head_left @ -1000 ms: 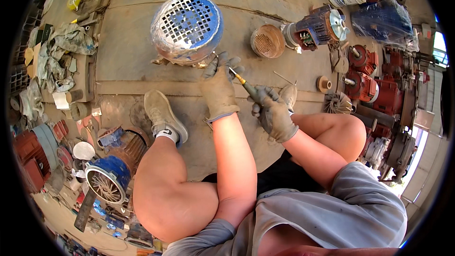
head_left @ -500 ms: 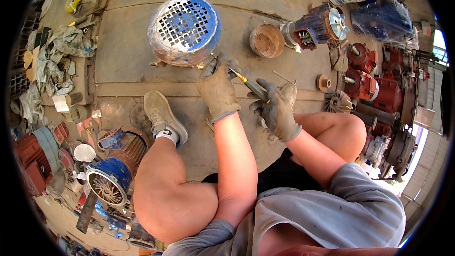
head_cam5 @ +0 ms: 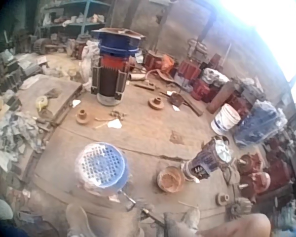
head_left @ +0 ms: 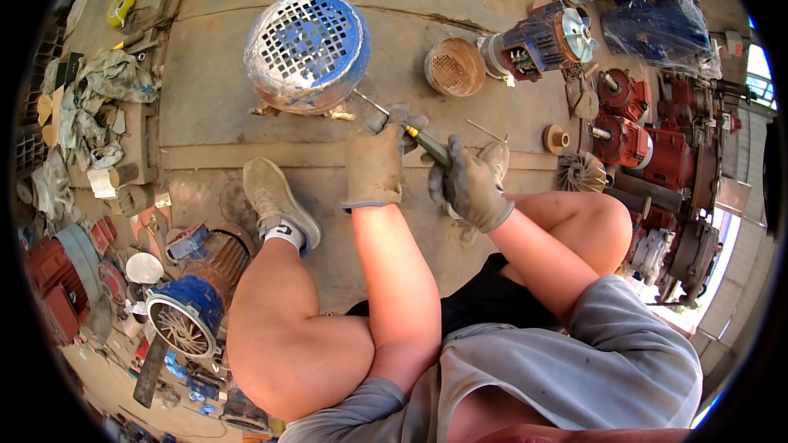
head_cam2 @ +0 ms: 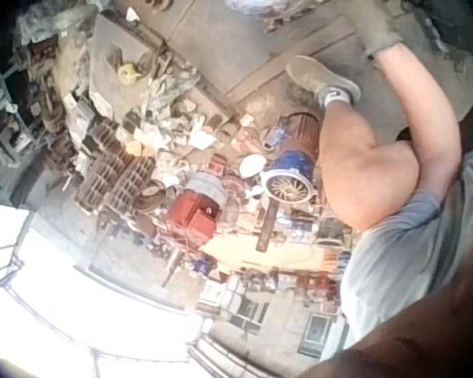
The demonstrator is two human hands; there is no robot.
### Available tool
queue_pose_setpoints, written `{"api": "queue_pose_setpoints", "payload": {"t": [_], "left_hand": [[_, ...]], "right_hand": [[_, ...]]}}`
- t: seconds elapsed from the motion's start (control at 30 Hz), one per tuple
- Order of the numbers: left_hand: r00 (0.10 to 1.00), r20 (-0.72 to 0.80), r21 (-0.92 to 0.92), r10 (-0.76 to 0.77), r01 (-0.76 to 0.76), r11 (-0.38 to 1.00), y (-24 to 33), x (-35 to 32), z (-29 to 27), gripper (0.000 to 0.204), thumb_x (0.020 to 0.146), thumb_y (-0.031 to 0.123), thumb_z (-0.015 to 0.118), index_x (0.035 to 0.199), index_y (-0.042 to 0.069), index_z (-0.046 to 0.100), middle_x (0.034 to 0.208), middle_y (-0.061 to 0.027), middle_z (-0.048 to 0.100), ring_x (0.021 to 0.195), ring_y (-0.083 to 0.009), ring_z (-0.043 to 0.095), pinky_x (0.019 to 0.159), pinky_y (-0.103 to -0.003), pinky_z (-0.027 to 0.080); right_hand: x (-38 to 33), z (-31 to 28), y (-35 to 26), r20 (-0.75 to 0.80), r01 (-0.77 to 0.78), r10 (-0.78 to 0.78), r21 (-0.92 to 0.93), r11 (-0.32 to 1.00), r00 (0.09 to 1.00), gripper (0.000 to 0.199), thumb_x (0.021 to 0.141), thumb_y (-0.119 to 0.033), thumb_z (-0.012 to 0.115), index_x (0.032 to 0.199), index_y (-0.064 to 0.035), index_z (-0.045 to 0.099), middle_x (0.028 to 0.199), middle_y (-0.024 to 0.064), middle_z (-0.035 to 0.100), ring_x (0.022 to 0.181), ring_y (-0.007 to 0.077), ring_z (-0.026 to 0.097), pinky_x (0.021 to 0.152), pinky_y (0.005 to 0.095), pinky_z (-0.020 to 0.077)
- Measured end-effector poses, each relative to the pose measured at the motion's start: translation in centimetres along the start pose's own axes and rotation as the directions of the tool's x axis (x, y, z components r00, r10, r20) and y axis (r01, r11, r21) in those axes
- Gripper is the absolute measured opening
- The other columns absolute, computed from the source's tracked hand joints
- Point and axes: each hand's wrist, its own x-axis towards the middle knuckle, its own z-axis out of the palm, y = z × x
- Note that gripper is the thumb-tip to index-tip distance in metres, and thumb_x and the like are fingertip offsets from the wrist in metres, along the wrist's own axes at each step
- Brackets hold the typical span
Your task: The person measures a fan housing with a caliper, then picks up a blue electric motor and removes its end cap. They proceed to insert and tighten screws into the motor casing using a screwdriver, then remove the fan housing from the motor shaft.
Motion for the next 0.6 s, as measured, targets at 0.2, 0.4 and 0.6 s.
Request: {"api": "queue_pose_setpoints", "payload": {"t": [0.2,0.4,0.6], "left_hand": [[0.99,-0.099,0.274,0.103,-0.073,0.959,-0.5,0.1,-0.1,0.021,0.105,0.015,0.074,0.11,-0.005,0.081,0.089,-0.012,0.081,0.075,-0.0185,0.075,0.072,-0.034,0.065],[0.999,0.021,0.022,0.027,-0.028,0.999,-0.2,-0.1,0.1,0.022,0.101,0.019,0.081,0.099,-0.002,0.083,0.078,-0.0061,0.075,0.065,-0.0125,0.065,0.061,-0.031,0.056],[0.995,-0.056,0.346,0.088,-0.063,0.936,-0.5,0.1,-1.0,0.027,0.102,0.026,0.082,0.108,0.0,0.083,0.078,-0.003,0.074,0.065,-0.011,0.067,0.062,-0.029,0.053]], "right_hand": [[-0.3,1.9,0.7,-0.09,0.233,-0.262,-0.245,0.941,0.961,0.056,0.116,-0.054,0.052,0.137,-0.0036,0.065,0.079,0.0036,0.06,0.061,0.0145,0.055,0.055,0.0305,0.0423],[0.0,-2.1,-0.1,0.244,-0.144,0.047,0.397,0.907,0.969,0.049,0.114,-0.042,0.059,0.146,-0.005,0.058,0.096,0.0037,0.064,0.075,0.014,0.059,0.065,0.0292,0.0464],[-2.3,2.9,-0.4,-0.061,0.324,-0.334,-0.141,0.936,0.94,0.038,0.112,-0.033,0.062,0.136,-0.0032,0.06,0.092,0.0058,0.065,0.072,0.0148,0.059,0.066,0.0311,0.0493]]}}
